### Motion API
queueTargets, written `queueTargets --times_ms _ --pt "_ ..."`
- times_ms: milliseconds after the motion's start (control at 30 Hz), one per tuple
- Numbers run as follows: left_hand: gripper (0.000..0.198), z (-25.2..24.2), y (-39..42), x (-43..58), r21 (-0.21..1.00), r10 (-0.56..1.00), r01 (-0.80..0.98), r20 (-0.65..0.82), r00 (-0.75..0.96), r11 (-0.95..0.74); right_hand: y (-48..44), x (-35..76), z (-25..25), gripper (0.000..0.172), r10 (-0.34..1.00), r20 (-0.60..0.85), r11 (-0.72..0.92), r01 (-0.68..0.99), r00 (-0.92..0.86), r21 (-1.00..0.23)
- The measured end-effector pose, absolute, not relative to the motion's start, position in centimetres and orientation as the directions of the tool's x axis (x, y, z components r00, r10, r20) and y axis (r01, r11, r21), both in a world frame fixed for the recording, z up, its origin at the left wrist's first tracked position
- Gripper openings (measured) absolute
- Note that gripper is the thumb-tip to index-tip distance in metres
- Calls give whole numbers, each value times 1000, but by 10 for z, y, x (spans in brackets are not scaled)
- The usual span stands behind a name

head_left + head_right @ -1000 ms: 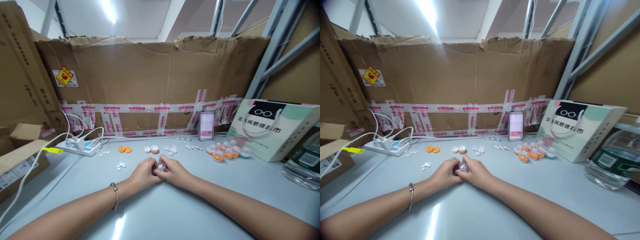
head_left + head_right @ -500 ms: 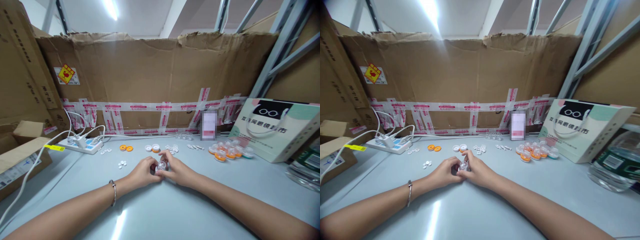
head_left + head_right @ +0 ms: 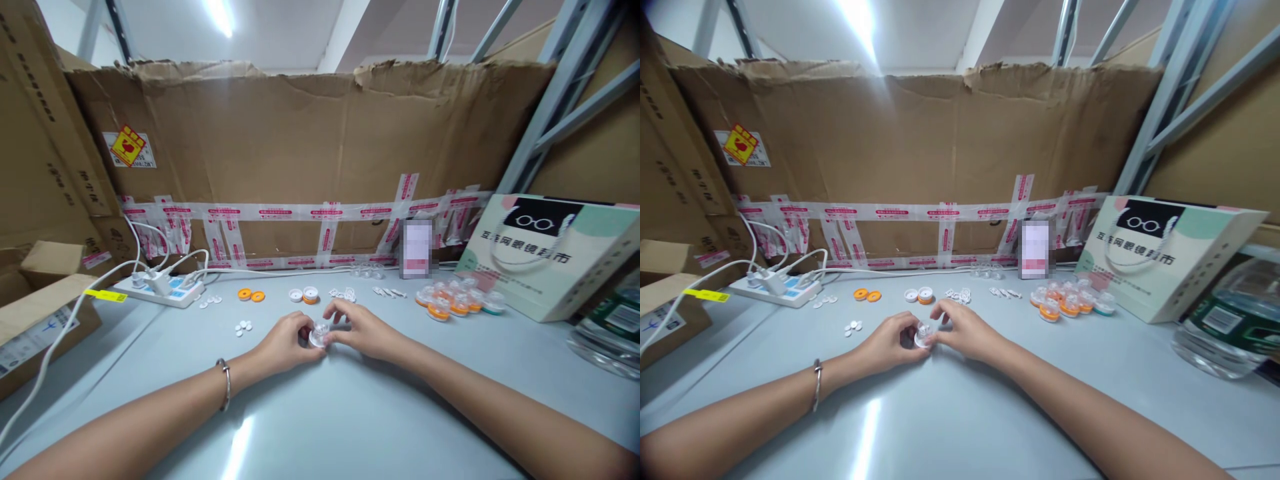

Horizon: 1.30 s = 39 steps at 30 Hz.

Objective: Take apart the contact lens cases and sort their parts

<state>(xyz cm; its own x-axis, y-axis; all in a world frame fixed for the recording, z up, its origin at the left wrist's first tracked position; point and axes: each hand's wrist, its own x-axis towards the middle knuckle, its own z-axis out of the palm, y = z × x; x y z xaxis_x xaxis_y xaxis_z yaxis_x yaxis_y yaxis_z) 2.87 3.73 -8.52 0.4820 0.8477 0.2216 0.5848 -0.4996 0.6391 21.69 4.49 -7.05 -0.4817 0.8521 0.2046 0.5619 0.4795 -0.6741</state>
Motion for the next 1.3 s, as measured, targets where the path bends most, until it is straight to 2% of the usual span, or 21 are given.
queueTargets --times_ms 167,267,333,400,500,567,633,667,733,800,867,933,1000,1067,1100,1167,1233,1300 --pt "23 -85 37 28 654 864 593 201 463 -470 42 212 -74 31 856 250 487 543 -453 -684" --pt "22 -86 38 28 676 861 573 190 472 -463 37 205 -77 21 845 281 499 481 -455 -721" --pt "22 -86 39 28 687 858 561 188 478 -463 35 205 -77 17 799 245 507 397 -549 -765" --pt "24 -86 39 28 696 864 561 176 473 -448 36 208 -76 29 768 191 468 333 -611 -818" --pt "28 -86 39 28 702 877 570 166 451 -427 38 212 -76 49 849 187 403 378 -494 -833" --pt "27 -86 39 28 700 871 565 172 461 -437 39 212 -76 40 849 246 457 417 -467 -786" --pt "25 -86 39 28 703 867 559 170 469 -440 38 212 -74 25 787 262 531 398 -558 -748" --pt "24 -86 39 28 705 867 558 165 469 -436 37 213 -73 25 758 244 542 376 -605 -752" --pt "26 -85 38 28 710 873 563 155 462 -423 37 213 -72 40 750 210 515 355 -628 -780" --pt "27 -84 38 29 710 880 571 148 452 -413 37 214 -72 51 801 225 484 378 -555 -789" --pt "26 -84 38 29 710 879 569 150 453 -414 37 213 -73 38 818 270 502 400 -509 -767" --pt "24 -85 38 29 713 873 558 160 461 -425 37 213 -74 23 774 280 547 375 -568 -749" --pt "24 -86 38 29 715 869 551 164 466 -431 37 212 -75 31 746 246 543 352 -619 -762" --pt "26 -86 38 28 715 874 555 163 458 -424 38 212 -77 45 799 231 497 394 -555 -773" --pt "26 -86 38 28 716 875 556 161 457 -423 38 211 -78 45 831 239 478 425 -502 -769" --pt "25 -85 38 29 718 872 551 165 461 -426 39 209 -80 33 847 276 484 445 -454 -753" --pt "23 -84 37 29 719 868 545 165 468 -430 39 208 -80 19 814 289 514 393 -504 -762" --pt "22 -84 37 29 726 871 545 155 466 -421 39 208 -80 15 789 260 496 326 -557 -805"
